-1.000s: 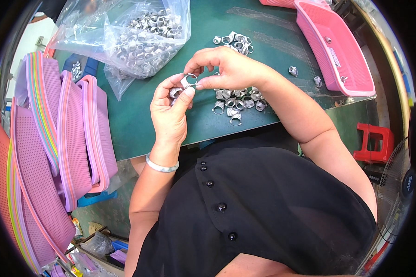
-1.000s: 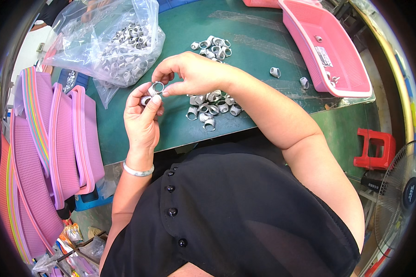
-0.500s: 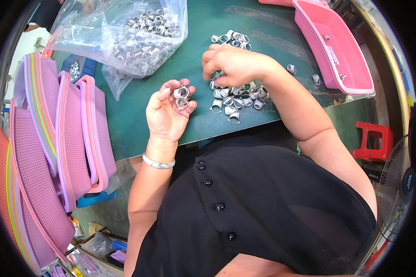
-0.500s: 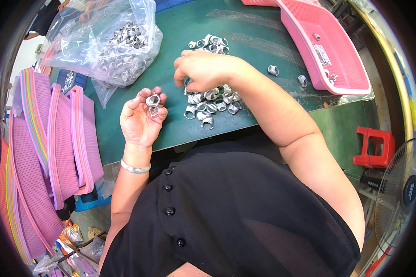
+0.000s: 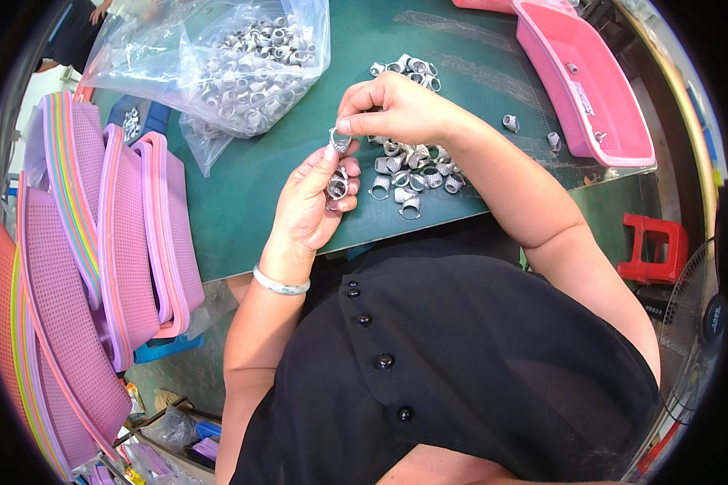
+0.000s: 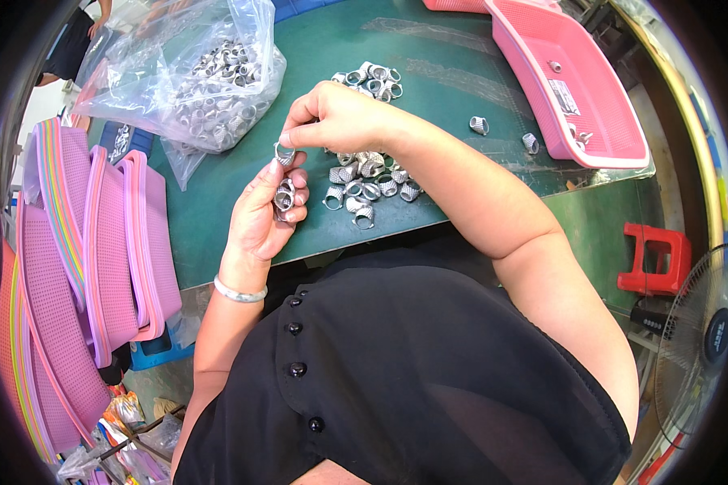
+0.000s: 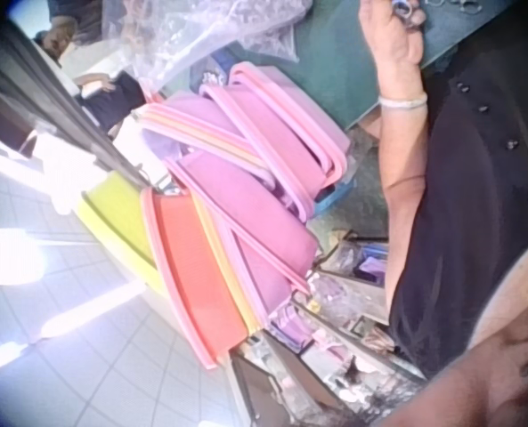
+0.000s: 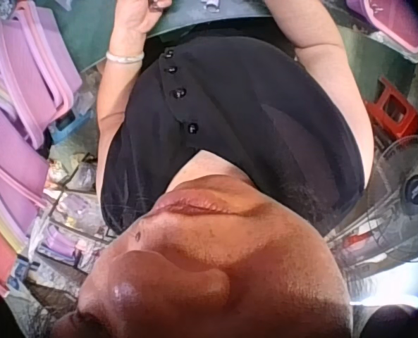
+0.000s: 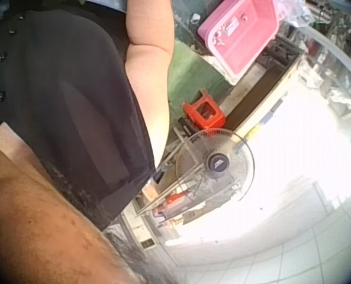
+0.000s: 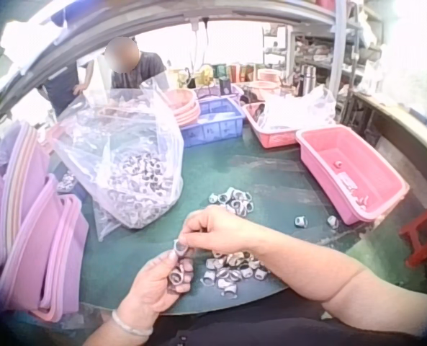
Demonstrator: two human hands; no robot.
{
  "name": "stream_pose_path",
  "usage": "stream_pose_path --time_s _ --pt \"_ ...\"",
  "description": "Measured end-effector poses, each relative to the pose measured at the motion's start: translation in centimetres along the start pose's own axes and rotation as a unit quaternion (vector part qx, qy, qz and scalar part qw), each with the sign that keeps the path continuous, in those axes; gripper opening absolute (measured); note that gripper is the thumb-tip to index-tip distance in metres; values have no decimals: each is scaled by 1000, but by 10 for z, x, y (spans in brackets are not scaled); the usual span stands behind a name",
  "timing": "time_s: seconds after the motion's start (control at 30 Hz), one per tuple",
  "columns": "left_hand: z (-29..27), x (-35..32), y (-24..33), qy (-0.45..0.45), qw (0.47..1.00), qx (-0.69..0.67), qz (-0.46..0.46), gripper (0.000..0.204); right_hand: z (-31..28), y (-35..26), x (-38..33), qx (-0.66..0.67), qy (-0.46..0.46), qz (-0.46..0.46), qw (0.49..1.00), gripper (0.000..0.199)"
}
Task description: The person inserts circular white components into small metal brackets by hand on a green workbench.
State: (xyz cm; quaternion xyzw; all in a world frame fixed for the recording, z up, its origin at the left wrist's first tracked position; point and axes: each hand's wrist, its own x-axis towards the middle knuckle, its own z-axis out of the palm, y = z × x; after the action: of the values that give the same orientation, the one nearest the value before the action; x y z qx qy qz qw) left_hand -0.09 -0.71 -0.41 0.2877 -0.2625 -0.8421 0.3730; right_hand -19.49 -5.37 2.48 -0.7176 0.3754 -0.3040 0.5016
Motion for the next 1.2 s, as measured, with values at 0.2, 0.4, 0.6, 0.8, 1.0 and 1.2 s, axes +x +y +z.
stream_pose_path --time_s 0.2,0.4,0.6,0.8,1.0,1.2 --pt "-6 0 1 -47 998 -35 -7 32 -1 0 0 17 -16 -8 1000 21" --pt "-4 -2 1 -47 998 -49 -7 32 -2 2 0 29 -16 -17 999 21" --pt "-4 -3 1 -49 997 -53 -3 31 -2 1 0 33 -15 -13 999 21" --pt "-5 -4 1 -46 998 -41 11 30 -2 2 -1 9 -15 -25 1000 22" --pt "-1 -3 -4 37 992 55 109 22 -1 -7 -4 -64 -21 -35 997 24" --pt "3 -4 -7 87 939 218 252 23 0 -6 -3 -108 -28 -105 988 30"
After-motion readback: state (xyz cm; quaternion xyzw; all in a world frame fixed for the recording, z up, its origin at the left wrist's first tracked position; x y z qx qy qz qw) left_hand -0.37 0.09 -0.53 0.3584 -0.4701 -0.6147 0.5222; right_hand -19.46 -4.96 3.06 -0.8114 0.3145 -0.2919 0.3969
